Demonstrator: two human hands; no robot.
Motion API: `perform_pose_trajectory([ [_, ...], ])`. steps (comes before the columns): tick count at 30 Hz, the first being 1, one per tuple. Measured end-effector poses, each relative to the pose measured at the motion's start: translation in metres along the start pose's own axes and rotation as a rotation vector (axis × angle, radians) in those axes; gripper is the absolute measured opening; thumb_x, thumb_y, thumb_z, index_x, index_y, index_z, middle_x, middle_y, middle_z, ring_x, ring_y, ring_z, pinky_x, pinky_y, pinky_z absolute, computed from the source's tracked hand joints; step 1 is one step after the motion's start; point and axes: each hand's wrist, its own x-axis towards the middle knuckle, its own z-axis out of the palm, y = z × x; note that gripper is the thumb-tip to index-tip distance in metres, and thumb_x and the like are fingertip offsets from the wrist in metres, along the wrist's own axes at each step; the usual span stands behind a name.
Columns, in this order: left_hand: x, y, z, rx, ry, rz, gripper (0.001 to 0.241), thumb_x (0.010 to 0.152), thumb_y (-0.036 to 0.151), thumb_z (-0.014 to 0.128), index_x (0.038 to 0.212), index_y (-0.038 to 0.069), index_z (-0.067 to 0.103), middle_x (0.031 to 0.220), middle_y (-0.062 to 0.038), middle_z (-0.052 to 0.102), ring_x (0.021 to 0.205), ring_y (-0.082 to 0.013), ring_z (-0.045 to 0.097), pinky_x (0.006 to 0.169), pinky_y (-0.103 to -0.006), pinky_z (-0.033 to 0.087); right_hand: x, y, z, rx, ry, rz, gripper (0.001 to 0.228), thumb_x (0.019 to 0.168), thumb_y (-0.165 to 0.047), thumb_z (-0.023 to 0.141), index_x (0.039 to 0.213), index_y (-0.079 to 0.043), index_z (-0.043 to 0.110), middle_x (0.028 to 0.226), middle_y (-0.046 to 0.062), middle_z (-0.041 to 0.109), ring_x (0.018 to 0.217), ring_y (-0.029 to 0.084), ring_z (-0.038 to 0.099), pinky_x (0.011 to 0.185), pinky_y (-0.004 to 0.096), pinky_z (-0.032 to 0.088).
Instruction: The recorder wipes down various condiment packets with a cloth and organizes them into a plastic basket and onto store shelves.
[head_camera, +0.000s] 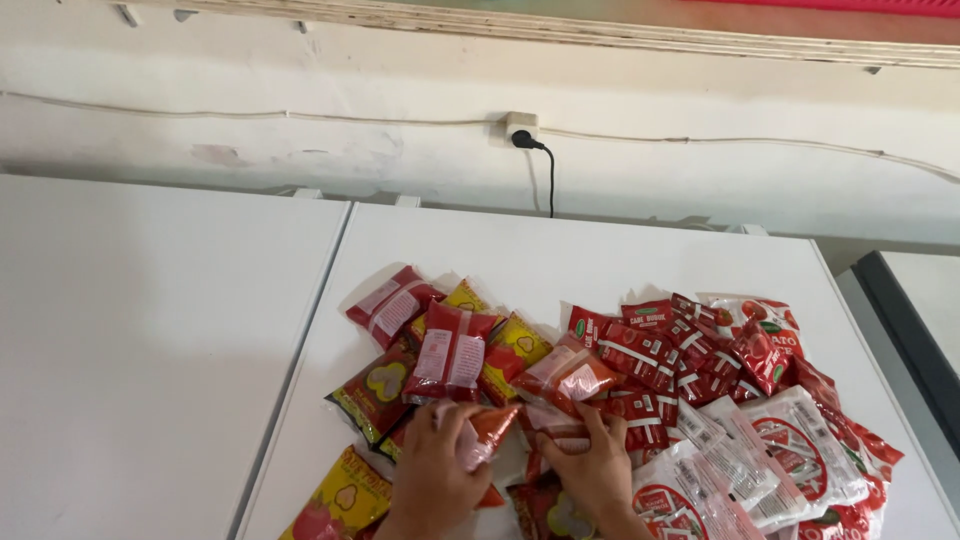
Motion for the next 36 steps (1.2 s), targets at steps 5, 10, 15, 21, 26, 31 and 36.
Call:
perform_pose_trajectory([
  [5,0.040,-0.011,-0.043,0.192,0.235,-0.044,0.085,0.064,0.023,0.087,0.141,0.033,0.053,0.136,-0.018,0.045,0.126,-0.0393,0.048,0.092,-0.0480,0.055,0.003,-0.014,0.030,0.093,0.072,-0.045,0.083,0.065,-0.053,0.087,0.136,-0.019,0.060,0.126,0.011,0.056,0.112,0.031,0.068,0.092,0.044,0.059],
  [10,0.074,-0.056,-0.054,0.332,0.211,-0.260,0.077,0.073,0.036,0.087,0.140,0.029,0.049,0.137,-0.018,0.040,0.129,-0.0399,0.045,0.093,-0.0468,0.057,0.005,-0.060,0.051,0.215,0.081,-0.056,0.084,0.064,-0.048,0.089,0.135,-0.014,0.059,0.127,0.012,0.055,0.114,0.032,0.065,0.093,0.043,0.056],
  [15,0.097,-0.081,-0.061,0.374,0.268,-0.276,0.078,0.072,0.043,0.087,0.140,0.025,0.053,0.138,-0.020,0.037,0.130,-0.0417,0.042,0.089,-0.0474,0.058,0.006,-0.099,0.068,0.314,0.016,-0.065,0.082,0.066,-0.050,0.085,0.132,-0.008,0.060,0.128,0.011,0.059,0.111,0.028,0.070,0.095,0.041,0.056],
  [21,0.114,-0.108,-0.077,0.392,0.454,-0.179,0.057,0.079,0.038,0.078,0.132,0.024,0.062,0.140,-0.018,0.042,0.127,-0.0401,0.051,0.091,-0.0468,0.058,0.016,-0.141,0.103,0.400,-0.016,-0.169,0.078,0.067,-0.051,0.084,0.130,-0.008,0.063,0.131,0.013,0.058,0.114,0.031,0.065,0.096,0.041,0.055],
  [26,0.119,-0.161,-0.072,0.166,0.244,-0.122,0.061,0.085,0.032,0.072,0.144,0.024,0.057,0.143,-0.023,0.041,0.133,-0.0458,0.044,0.106,-0.0515,0.045,0.023,-0.181,0.108,0.322,-0.185,-0.181,0.085,0.070,-0.059,0.082,0.138,-0.013,0.058,0.139,0.017,0.052,0.125,0.035,0.059,0.102,0.044,0.051],
  [31,0.107,-0.174,-0.066,0.218,0.235,-0.122,0.058,0.083,0.033,0.072,0.139,0.027,0.060,0.148,-0.014,0.043,0.138,-0.0398,0.045,0.112,-0.0496,0.041,0.036,-0.165,0.124,0.190,-0.304,-0.259,0.097,0.079,-0.069,0.074,0.150,-0.011,0.044,0.126,0.014,0.065,0.134,0.038,0.051,0.107,0.044,0.049],
  [36,0.083,-0.130,-0.066,0.201,0.305,-0.196,0.047,0.087,0.033,0.071,0.133,0.025,0.064,0.145,-0.015,0.046,0.132,-0.0413,0.049,0.106,-0.0491,0.046,0.029,-0.129,0.095,0.110,-0.327,-0.367,0.081,0.095,-0.058,0.063,0.159,-0.015,0.038,0.134,0.026,0.051,0.123,0.044,0.055,0.102,0.048,0.050],
])
